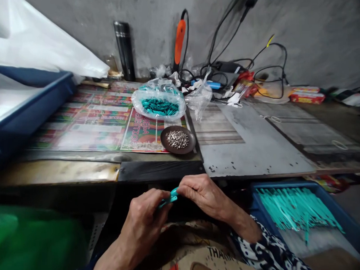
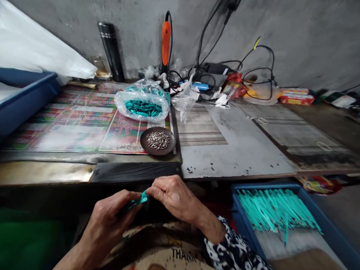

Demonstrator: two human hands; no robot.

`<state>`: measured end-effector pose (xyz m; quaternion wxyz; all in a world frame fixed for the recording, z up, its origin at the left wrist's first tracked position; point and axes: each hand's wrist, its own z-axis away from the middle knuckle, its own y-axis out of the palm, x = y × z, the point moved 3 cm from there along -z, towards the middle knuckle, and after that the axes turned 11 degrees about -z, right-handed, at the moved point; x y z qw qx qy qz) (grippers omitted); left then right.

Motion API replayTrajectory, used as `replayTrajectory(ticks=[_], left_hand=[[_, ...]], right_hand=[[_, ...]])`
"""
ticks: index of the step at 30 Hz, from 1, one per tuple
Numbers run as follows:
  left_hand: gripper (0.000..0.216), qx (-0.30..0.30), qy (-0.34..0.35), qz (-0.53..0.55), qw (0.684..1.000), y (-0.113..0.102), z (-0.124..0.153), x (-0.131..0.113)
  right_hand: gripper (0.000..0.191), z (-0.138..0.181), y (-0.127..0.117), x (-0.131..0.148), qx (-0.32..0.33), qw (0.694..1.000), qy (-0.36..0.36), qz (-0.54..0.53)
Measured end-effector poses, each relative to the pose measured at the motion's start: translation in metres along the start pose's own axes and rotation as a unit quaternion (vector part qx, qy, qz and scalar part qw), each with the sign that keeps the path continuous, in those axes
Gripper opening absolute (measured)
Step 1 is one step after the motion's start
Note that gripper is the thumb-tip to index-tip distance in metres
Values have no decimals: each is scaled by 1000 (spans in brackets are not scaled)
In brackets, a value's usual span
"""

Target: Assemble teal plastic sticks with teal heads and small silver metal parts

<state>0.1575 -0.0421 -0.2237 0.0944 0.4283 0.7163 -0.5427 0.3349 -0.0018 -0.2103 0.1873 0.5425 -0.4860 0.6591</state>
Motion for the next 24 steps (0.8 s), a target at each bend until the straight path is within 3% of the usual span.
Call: replayTrajectory(ticks=[10, 16, 24], left_hand=[[11, 3, 46, -29, 998, 9, 14, -1], [13, 31, 12, -6, 999, 10, 17, 3], [6, 13, 6, -16, 1000, 14, 22, 8]], right_hand=[[55, 14, 15, -5, 50, 996, 25, -64], [14, 20, 20, -6, 35, 996, 25, -81], [7, 23, 24, -8, 37, 996, -4, -79]])
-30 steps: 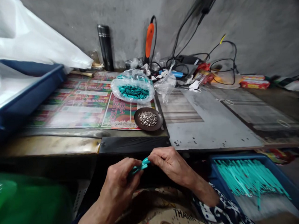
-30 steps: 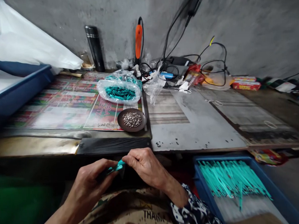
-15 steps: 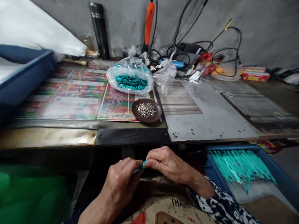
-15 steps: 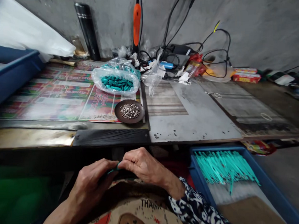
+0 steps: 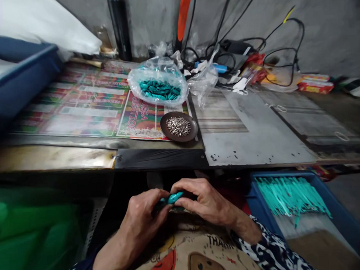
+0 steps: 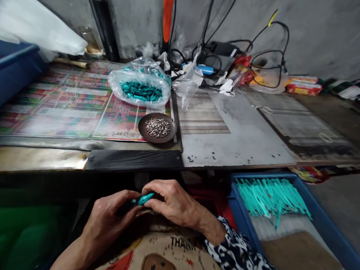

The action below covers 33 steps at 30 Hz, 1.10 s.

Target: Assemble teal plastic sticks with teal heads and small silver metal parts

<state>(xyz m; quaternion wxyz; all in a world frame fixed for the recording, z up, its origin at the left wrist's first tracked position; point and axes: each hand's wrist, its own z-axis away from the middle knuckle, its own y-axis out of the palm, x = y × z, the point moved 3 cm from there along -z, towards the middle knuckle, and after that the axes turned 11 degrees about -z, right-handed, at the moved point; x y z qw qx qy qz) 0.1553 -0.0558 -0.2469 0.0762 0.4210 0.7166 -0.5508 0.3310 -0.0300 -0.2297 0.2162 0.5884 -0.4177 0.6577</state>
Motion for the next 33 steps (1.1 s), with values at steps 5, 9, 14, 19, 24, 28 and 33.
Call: replayTrajectory(ticks=[5, 9, 14, 19, 24, 28, 33], left_hand=[[10, 5, 1, -29, 1000, 5, 5, 1], [13, -5, -4, -38, 999, 7, 6, 0], [15, -11, 2, -46, 999, 7, 6, 0], [14, 7, 19, -32, 999, 6, 6, 4], [14, -2, 19, -31, 999, 7, 6, 5], [17, -17, 5, -39, 999, 8, 6, 3], [16, -7, 6, -46, 999, 7, 5, 5]], right_hand=[[6, 3, 4, -4, -23, 999, -20, 10], [6, 7, 8, -10, -54, 998, -24, 20], [7, 10, 12, -12, -73, 996, -46, 20], [5, 10, 10, -15, -56, 998, -11, -12], [7, 12, 13, -17, -70, 997, -32, -18], [7, 14, 16, -18, -107, 992, -67, 10], [7, 12, 8, -15, -125, 990, -63, 28]])
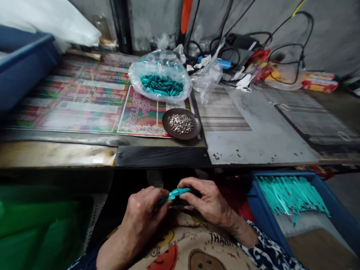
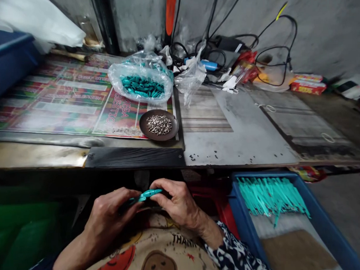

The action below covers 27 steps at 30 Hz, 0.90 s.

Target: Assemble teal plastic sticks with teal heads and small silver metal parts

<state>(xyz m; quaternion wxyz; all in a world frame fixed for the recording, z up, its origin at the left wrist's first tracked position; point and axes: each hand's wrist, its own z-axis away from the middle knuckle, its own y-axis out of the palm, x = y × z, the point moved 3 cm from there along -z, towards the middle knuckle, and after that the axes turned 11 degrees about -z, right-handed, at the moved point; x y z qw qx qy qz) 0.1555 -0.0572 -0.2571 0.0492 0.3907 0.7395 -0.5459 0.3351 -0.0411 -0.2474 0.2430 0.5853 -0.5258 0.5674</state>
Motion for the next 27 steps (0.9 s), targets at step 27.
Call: replayTrajectory(ticks=[27], left_hand=[[18, 18, 2, -16, 1000, 9, 1, 3]], right_hand=[[8, -4, 5, -9, 34, 997, 40, -55]])
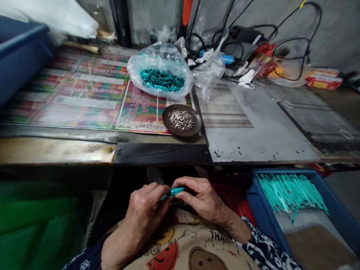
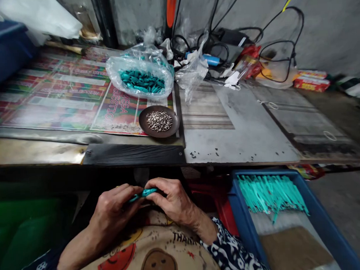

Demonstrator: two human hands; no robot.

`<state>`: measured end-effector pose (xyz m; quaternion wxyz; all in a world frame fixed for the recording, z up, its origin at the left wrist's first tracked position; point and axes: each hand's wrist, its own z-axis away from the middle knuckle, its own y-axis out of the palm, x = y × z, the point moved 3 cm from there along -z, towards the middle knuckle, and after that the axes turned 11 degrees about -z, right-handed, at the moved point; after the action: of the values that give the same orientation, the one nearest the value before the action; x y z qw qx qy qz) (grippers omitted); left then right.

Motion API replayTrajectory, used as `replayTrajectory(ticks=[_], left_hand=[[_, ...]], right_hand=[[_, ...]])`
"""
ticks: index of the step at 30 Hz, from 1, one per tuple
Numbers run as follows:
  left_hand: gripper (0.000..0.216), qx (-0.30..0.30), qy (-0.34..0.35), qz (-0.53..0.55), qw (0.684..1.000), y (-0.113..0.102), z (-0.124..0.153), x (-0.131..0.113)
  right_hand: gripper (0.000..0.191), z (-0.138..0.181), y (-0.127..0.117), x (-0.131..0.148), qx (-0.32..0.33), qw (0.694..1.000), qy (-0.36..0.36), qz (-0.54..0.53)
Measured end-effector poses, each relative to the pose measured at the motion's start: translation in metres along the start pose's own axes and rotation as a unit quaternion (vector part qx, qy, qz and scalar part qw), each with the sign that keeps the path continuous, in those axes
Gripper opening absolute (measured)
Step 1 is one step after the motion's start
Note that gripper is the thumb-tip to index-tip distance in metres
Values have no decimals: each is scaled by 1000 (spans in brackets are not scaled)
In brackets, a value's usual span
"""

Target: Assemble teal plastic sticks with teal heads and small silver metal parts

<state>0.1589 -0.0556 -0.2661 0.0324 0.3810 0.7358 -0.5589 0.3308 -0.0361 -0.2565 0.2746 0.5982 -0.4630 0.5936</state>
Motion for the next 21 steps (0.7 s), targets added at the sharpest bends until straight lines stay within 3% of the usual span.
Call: replayTrajectory(ticks=[14, 21], left_hand=[[15, -22, 12, -3, 1000, -3, -5, 0], [14, -89, 44, -2, 995, -17, -29, -5]], right_hand=[[7, -2, -2, 2, -5, 1000, 2, 10], [13, -12, -18, 31, -7, 995, -44, 92]])
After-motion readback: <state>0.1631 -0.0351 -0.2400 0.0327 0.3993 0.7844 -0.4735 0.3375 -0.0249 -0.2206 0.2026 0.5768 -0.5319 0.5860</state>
